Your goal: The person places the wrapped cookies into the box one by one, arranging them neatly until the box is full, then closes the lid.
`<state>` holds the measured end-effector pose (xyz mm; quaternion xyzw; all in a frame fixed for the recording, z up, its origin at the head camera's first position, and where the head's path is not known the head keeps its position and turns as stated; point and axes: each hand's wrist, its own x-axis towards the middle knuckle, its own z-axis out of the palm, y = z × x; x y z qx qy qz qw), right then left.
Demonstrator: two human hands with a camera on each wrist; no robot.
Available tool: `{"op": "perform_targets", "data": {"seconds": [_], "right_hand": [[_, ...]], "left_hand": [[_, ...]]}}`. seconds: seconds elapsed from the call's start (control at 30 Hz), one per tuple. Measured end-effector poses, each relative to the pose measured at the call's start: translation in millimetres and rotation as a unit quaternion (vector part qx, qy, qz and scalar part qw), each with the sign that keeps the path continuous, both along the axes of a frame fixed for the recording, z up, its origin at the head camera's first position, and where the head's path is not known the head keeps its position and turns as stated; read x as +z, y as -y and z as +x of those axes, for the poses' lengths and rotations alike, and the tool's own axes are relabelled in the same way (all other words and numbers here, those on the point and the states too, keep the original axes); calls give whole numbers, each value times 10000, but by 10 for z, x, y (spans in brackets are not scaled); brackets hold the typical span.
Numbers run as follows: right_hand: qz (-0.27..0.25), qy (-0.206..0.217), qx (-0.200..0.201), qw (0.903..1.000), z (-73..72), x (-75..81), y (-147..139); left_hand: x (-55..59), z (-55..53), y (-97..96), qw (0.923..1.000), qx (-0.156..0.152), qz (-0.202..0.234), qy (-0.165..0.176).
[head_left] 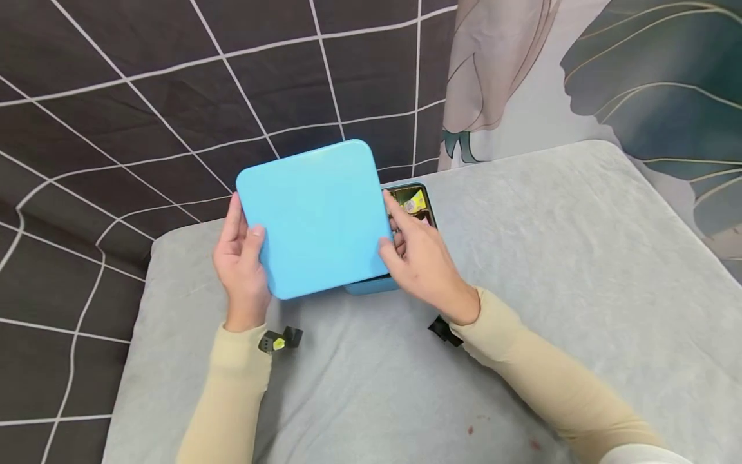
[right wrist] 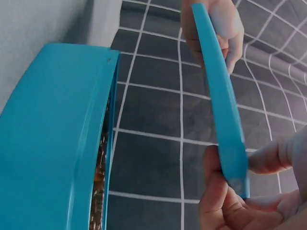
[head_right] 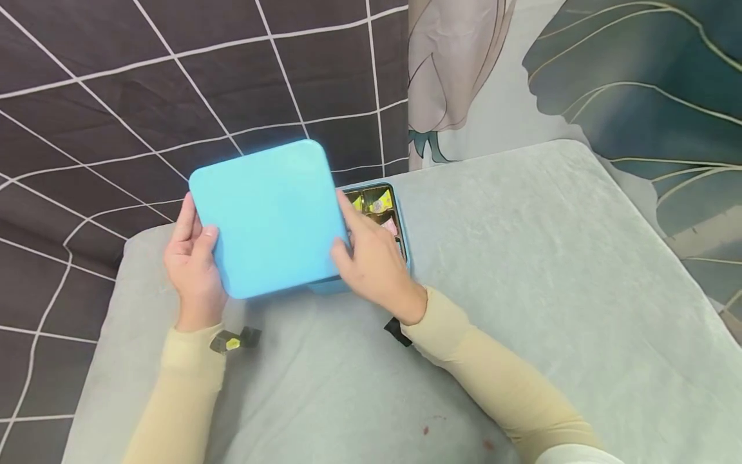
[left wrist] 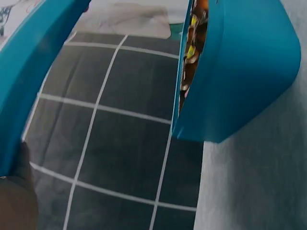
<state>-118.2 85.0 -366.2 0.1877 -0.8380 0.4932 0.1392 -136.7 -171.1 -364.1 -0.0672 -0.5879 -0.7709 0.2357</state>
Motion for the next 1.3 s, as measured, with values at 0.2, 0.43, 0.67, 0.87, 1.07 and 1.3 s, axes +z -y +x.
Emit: {"op": "perform_targets", "data": {"seconds": [0.2, 0.43, 0.67, 0.87, 1.07, 1.3], "right_hand": [[-58, 13, -433, 9990, -39, 32, -130], [95, -262, -1019, 9944, -87, 43, -239], [553, 233, -1057, 9926, -122, 60, -329], [950, 736, -1162, 9859, -121, 89, -386], [1369, 1074, -1282, 9764, -141, 56, -416], [1722, 1422, -1139, 9681, -180, -44, -422]], "left_hand": [[-9, 4, -203, 9955, -571, -724, 221], [10, -33, -453, 9922, -488, -691, 921], [-33, -81, -625, 9869, 75, -539, 1521], [-94, -142, -723, 9851, -40, -663, 1589], [-127, -142, -798, 9725, -8, -1310, 1926], [-262, -162, -825, 9597, -41, -1683, 2253]]}}
